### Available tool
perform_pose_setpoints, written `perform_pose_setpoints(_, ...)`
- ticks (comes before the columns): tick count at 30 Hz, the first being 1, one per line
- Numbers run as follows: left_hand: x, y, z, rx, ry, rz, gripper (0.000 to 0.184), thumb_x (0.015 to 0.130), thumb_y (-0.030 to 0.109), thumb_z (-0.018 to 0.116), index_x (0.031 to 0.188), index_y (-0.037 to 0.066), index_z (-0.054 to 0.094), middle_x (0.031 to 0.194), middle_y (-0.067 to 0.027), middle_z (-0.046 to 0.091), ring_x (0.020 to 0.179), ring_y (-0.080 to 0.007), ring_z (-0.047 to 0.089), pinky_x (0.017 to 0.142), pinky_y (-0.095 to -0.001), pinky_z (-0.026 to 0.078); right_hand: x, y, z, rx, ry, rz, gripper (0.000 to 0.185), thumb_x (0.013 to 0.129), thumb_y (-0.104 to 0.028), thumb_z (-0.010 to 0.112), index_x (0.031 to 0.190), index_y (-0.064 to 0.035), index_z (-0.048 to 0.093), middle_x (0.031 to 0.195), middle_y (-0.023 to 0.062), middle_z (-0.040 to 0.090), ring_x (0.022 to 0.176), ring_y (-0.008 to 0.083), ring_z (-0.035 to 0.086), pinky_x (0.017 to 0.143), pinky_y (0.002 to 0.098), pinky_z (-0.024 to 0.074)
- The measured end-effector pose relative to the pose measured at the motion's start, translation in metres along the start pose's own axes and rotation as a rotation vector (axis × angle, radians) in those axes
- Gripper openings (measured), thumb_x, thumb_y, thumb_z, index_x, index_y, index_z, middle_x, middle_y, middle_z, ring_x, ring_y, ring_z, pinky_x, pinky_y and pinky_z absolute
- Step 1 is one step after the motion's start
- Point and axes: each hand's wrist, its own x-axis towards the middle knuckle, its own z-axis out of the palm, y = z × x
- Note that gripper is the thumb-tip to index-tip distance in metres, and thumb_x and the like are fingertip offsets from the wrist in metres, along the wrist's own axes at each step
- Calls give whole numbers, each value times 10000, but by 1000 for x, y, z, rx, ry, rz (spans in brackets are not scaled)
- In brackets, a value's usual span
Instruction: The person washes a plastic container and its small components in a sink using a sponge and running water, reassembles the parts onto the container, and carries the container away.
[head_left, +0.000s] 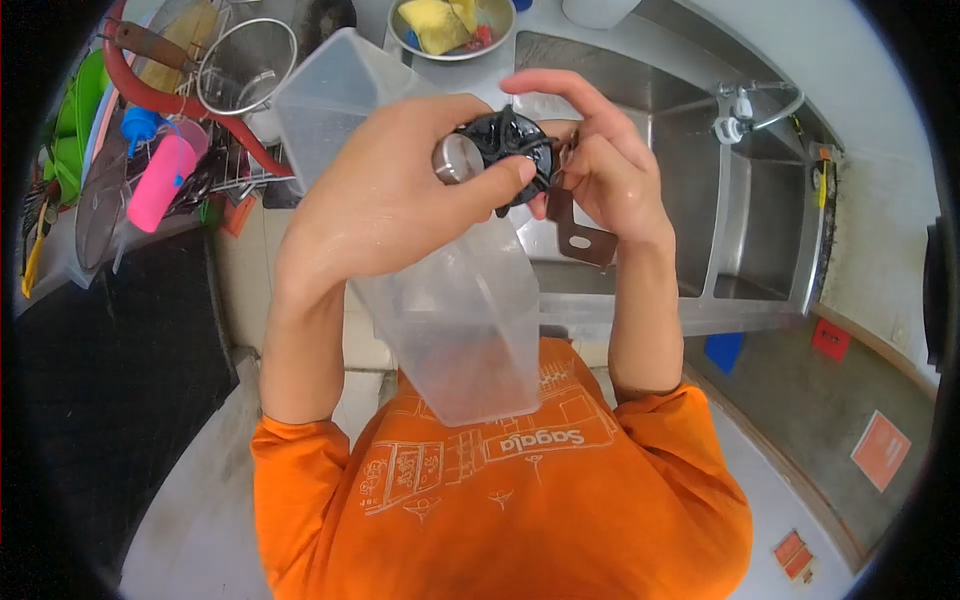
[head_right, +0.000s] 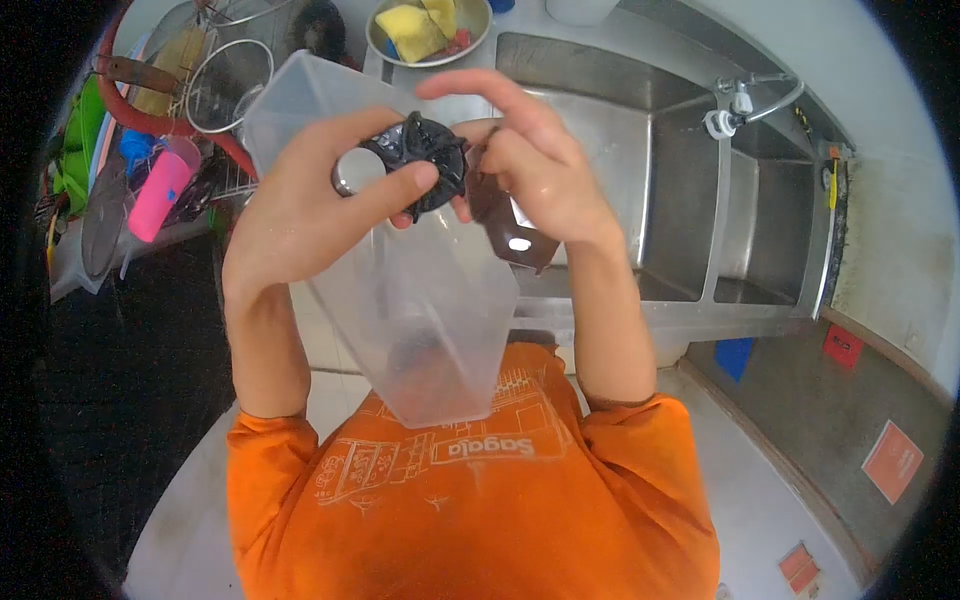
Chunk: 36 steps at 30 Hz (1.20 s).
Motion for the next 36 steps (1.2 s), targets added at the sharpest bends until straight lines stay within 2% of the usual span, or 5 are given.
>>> perform_pose_setpoints(13,-36,-54,-9,65,64,121,364,836,186,752,1101,-36,635,935,-96,651,719,-116,621,644,-275,493,7,105,-25,19,294,183,475,778,-2,375,1194,5,603,715,43,579,584,123,533,516,254,453)
perform_pose_setpoints(25,-179,-219,48,-1051,813,-356,392,911,218,600,1193,-52,579,1056,-92,661,508,-60,444,446,-190,348,11,173,-55,-150,168,408,227,828,-121,426,739,-29,614,694,14,546,565,100,461,521,258,374)
perform_pose_setpoints(28,-180,-248,86,-1141,963,-501,382,925,224,587,1201,-40,587,997,-61,650,501,-63,437,439,-191,339,5,150,-46,-173,341,447,254,879,-227,538,766,-14,618,740,39,592,616,121,514,563,271,404)
perform_pose_setpoints(31,-169,-289,110,-1069,930,-611,352,926,251,603,1181,9,614,831,-23,606,495,-63,424,435,-215,331,6,143,-60,-972,552,276,405,871,-376,669,892,29,661,798,87,629,704,179,589,641,306,459)
perform_pose_setpoints(36,-124,-280,113,-1148,725,-488,342,901,212,655,1152,-18,613,756,-19,589,468,-62,407,403,-222,294,19,158,-112,-1130,149,386,584,841,-464,717,1107,53,658,853,144,651,793,232,617,730,359,489)
